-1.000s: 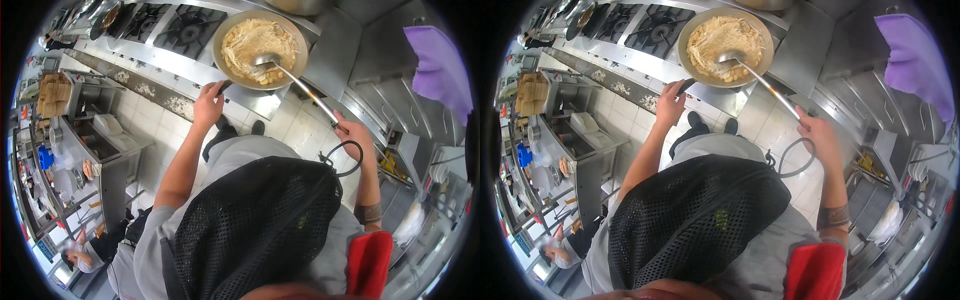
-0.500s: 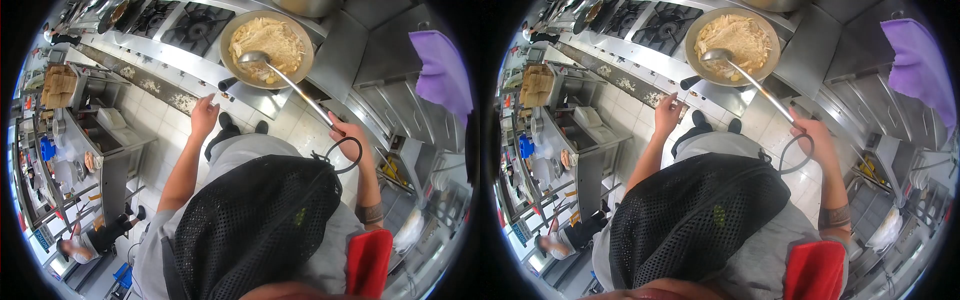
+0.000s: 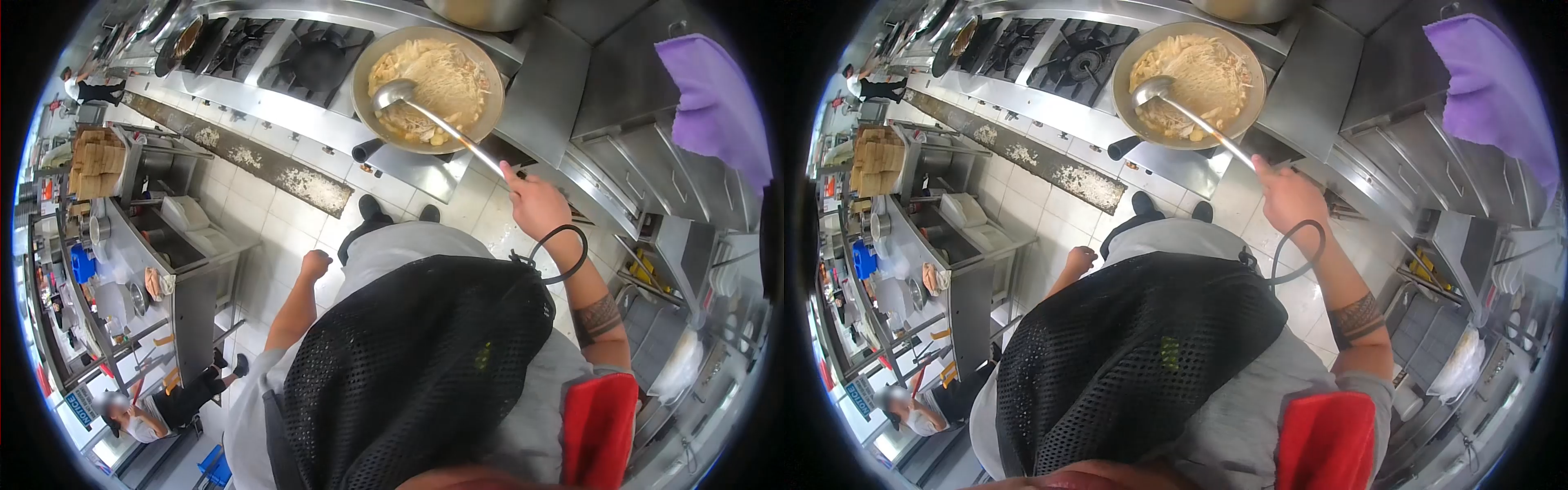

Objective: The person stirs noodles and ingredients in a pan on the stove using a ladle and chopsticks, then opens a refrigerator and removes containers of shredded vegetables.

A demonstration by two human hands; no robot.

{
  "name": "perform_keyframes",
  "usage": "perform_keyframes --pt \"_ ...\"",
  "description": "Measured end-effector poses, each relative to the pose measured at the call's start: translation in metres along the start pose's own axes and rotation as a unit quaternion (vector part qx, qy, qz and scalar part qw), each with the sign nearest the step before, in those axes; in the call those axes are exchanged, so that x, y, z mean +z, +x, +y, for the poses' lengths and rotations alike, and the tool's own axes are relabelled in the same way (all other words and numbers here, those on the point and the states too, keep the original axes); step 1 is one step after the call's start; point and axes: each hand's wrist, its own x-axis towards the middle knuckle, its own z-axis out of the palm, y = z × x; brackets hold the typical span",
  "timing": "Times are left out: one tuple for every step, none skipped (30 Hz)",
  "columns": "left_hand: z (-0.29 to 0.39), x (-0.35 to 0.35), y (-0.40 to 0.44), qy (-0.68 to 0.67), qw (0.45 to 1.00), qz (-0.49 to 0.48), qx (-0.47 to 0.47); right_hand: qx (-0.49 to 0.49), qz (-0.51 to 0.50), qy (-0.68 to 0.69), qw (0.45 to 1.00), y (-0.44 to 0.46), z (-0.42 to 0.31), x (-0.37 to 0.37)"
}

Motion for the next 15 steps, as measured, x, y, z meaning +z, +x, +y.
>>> perform_keyframes --pt "0.004 -0.001 -0.004 -0.058 0.998 0.034 -0.008 0.011 -0.008 -0.010 1.000 0.002 0.001 -0.001" --pt "0.009 -0.003 -0.006 -0.059 0.998 0.035 -0.009 0.021 -0.018 -0.020 0.999 0.003 0.002 -0.003" --pt "0.021 -0.009 -0.009 -0.103 0.994 0.043 -0.012 0.019 -0.019 -0.020 0.999 0.003 0.003 -0.006" --pt "0.025 -0.012 -0.005 -0.148 0.988 0.051 -0.014 0.019 -0.021 -0.032 0.999 0.003 0.007 -0.011" --pt "0.031 -0.014 -0.001 -0.154 0.986 0.069 -0.005 0.018 -0.023 -0.045 0.999 0.002 0.008 -0.015" --pt "0.036 -0.016 0.003 -0.155 0.986 0.068 -0.005 0.018 -0.023 -0.046 0.999 0.003 0.007 -0.020" --pt "0.045 -0.019 0.005 -0.159 0.985 0.072 0.008 0.017 -0.018 -0.039 0.999 0.004 0.006 -0.024" --pt "0.053 -0.021 0.005 -0.164 0.983 0.076 0.020 0.015 -0.014 -0.032 0.999 0.005 0.005 -0.025" --pt "0.062 -0.024 0.001 -0.169 0.982 0.080 0.033 0.014 -0.014 -0.034 0.999 0.003 0.009 -0.023" --pt "0.067 -0.024 0.002 -0.172 0.981 0.083 0.033 -0.005 0.006 -0.017 1.000 0.003 0.019 -0.018" --pt "0.071 -0.025 0.002 -0.177 0.979 0.088 0.044 -0.026 0.027 0.000 0.999 0.003 0.025 -0.017" --pt "0.071 -0.026 0.003 -0.182 0.977 0.094 0.055 -0.029 0.028 -0.001 0.999 0.002 0.028 -0.018" --pt "0.070 -0.027 0.002 -0.183 0.977 0.095 0.054 -0.016 0.020 0.015 1.000 0.000 0.030 -0.020" --pt "0.069 -0.026 0.000 -0.176 0.978 0.093 0.058 0.000 0.011 0.032 0.999 -0.002 0.033 -0.020" --pt "0.067 -0.025 0.000 -0.168 0.980 0.090 0.063 0.002 0.011 0.032 0.999 -0.001 0.037 -0.016"
